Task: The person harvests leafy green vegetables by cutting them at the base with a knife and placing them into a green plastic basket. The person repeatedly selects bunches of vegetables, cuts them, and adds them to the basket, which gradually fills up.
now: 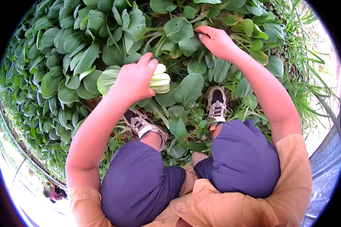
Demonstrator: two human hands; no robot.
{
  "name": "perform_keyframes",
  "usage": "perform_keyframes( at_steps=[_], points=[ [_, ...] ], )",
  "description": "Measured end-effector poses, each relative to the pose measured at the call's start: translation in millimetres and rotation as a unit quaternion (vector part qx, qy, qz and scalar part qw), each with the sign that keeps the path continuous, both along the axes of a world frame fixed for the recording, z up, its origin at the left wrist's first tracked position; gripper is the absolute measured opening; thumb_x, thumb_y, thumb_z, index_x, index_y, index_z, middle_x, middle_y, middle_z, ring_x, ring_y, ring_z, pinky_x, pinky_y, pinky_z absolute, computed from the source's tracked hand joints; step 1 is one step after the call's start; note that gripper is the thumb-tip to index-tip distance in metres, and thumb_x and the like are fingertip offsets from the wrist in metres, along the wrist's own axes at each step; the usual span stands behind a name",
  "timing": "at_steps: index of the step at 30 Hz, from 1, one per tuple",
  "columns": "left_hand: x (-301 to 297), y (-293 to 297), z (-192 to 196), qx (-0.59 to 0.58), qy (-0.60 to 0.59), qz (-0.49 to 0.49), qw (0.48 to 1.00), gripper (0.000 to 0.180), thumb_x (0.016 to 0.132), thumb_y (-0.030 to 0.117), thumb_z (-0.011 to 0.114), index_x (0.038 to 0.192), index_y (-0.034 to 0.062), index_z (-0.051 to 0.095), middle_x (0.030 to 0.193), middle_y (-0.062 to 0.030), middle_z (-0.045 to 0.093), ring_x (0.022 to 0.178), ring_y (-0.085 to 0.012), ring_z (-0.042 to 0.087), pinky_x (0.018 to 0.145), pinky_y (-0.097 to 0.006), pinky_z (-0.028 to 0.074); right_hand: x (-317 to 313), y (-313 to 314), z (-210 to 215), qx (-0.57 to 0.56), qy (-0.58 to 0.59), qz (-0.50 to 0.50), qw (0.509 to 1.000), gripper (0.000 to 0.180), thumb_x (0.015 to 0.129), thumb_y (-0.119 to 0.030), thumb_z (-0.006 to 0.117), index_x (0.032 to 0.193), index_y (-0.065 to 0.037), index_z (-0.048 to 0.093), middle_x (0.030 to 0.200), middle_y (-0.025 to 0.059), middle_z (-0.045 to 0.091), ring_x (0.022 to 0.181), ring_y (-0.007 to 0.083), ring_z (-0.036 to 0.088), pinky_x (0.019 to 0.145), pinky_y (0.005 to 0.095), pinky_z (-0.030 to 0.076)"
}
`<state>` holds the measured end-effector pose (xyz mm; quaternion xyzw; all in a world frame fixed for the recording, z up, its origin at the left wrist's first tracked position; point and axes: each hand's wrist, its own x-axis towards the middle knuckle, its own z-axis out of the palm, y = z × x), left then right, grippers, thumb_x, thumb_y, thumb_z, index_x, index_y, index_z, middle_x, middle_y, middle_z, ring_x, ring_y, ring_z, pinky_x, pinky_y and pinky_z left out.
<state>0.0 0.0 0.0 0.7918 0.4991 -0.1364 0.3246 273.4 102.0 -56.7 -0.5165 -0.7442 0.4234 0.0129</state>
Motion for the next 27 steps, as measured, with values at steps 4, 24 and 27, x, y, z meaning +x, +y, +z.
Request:
perform_keyframes(
  at_steps=[4, 24, 27],
  points=[
    [4.2, -9.1, -7.7, 0.007, -0.013, 0.002, 1.0, 0.081, 0.056, 0.018, 0.082, 0.128, 0.0016, 0.049, 0.139, -0.0192, 0.047, 0.093, -0.0324, 0.067, 0.081, -0.04, 0.055, -17.8, 1.6, -2.8, 0.021, -0.019, 0.1, 0.995, 0.031, 0.092, -0.023, 0.048, 0.118, -0.013, 0.06, 0.12, 0.0138, 0.062, 0.108, 0.0356, 0.059, 0.092, 0.0435, 0.048],
    [-1.4, -28.5, -39.1, -0.006, -0.053, 0.017, 0.998, 0.075, 0.053, 0.016, 0.082, 0.12, -0.0001, 0.052, 0.133, -0.0166, 0.051, 0.085, -0.0319, 0.068, 0.073, -0.04, 0.056, -24.4, 31.0, -31.3, -0.025, -0.106, 0.094, 0.99, 0.035, 0.089, -0.022, 0.048, 0.119, -0.011, 0.06, 0.112, 0.0209, 0.065, 0.106, 0.0409, 0.059, 0.089, 0.0459, 0.048],
    [-3.7, -30.2, -41.7, -0.022, -0.059, 0.03, 0.998, 0.079, 0.053, 0.019, 0.083, 0.123, 0.001, 0.051, 0.134, -0.0158, 0.051, 0.088, -0.0325, 0.067, 0.075, -0.041, 0.056, -29.8, 27.5, -38.1, -0.018, -0.097, 0.11, 0.989, 0.035, 0.089, -0.02, 0.046, 0.12, -0.01, 0.06, 0.112, 0.0211, 0.065, 0.106, 0.0411, 0.06, 0.09, 0.0459, 0.048]
  ],
)
